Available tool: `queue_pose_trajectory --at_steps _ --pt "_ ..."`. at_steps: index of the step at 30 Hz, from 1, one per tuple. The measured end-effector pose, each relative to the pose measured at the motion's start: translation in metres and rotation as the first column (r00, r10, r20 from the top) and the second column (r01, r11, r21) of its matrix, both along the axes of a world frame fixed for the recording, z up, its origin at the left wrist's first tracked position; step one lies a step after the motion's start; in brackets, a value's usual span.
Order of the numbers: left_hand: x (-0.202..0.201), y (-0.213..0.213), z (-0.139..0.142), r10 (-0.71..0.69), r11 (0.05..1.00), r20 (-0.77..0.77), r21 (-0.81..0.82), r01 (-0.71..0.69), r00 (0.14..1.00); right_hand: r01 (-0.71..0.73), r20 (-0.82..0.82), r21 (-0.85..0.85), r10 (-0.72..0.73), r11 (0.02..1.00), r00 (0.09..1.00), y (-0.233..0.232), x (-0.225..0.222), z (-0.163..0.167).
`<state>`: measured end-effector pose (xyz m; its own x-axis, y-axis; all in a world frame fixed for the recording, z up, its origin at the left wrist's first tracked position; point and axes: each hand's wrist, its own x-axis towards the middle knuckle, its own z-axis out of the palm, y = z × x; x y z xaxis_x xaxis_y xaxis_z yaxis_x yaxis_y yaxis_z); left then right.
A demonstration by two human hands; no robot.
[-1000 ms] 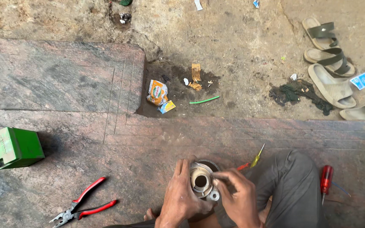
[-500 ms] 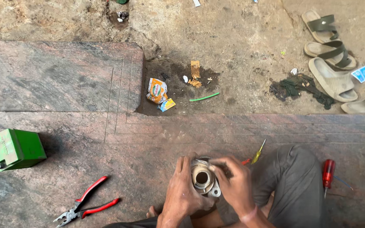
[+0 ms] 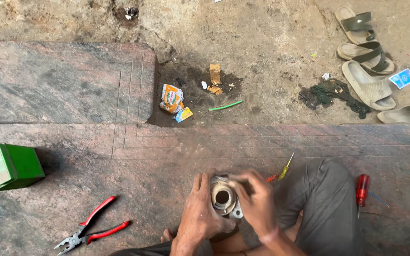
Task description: The person sits on the ground holding a cast metal housing and scrapes its mounting surface and bore with a small hand tool, working around the rim and inside the opening. They set the tool down and continue scraping by hand, then pick up a screwdriver near the end.
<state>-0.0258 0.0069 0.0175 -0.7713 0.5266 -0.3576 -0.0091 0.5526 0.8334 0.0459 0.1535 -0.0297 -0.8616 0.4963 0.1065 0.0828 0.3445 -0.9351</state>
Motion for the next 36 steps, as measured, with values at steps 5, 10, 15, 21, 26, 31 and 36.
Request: queue_pose_trajectory --at_steps 5,10,15,21,26,31,36 --pt "0.000 0.004 0.004 0.025 0.999 0.021 -0.033 -0.024 0.999 -0.069 0.074 0.075 0.063 0.995 0.995 0.004 -0.021 0.006" --pt "0.001 0.006 0.007 0.002 0.999 -0.002 -0.038 -0.002 1.000 -0.031 -0.022 -0.019 0.031 0.999 0.999 0.005 0.025 -0.002" --pt "0.002 0.006 0.001 -0.028 1.000 -0.013 -0.006 0.028 1.000 0.200 0.242 -0.655 -0.049 0.728 0.969 0.024 0.062 -0.028" --pt "0.003 -0.002 -0.006 -0.032 0.998 -0.019 0.051 0.033 0.999 -0.011 -0.015 -0.991 -0.034 0.132 0.999 0.057 0.081 -0.022" --pt "0.004 -0.003 -0.010 -0.035 0.992 -0.028 0.121 0.038 0.999 -0.355 -0.354 -0.935 0.063 -0.006 0.933 0.057 0.085 -0.017" --pt "0.000 -0.006 -0.012 -0.092 0.981 -0.075 0.165 0.104 0.993 -0.350 -0.332 -0.911 0.116 0.220 0.936 0.057 0.082 -0.018" --pt "-0.001 -0.004 -0.011 -0.102 0.977 -0.063 0.182 0.112 0.993 0.051 0.158 -0.539 0.042 0.841 0.987 0.042 0.060 -0.009"
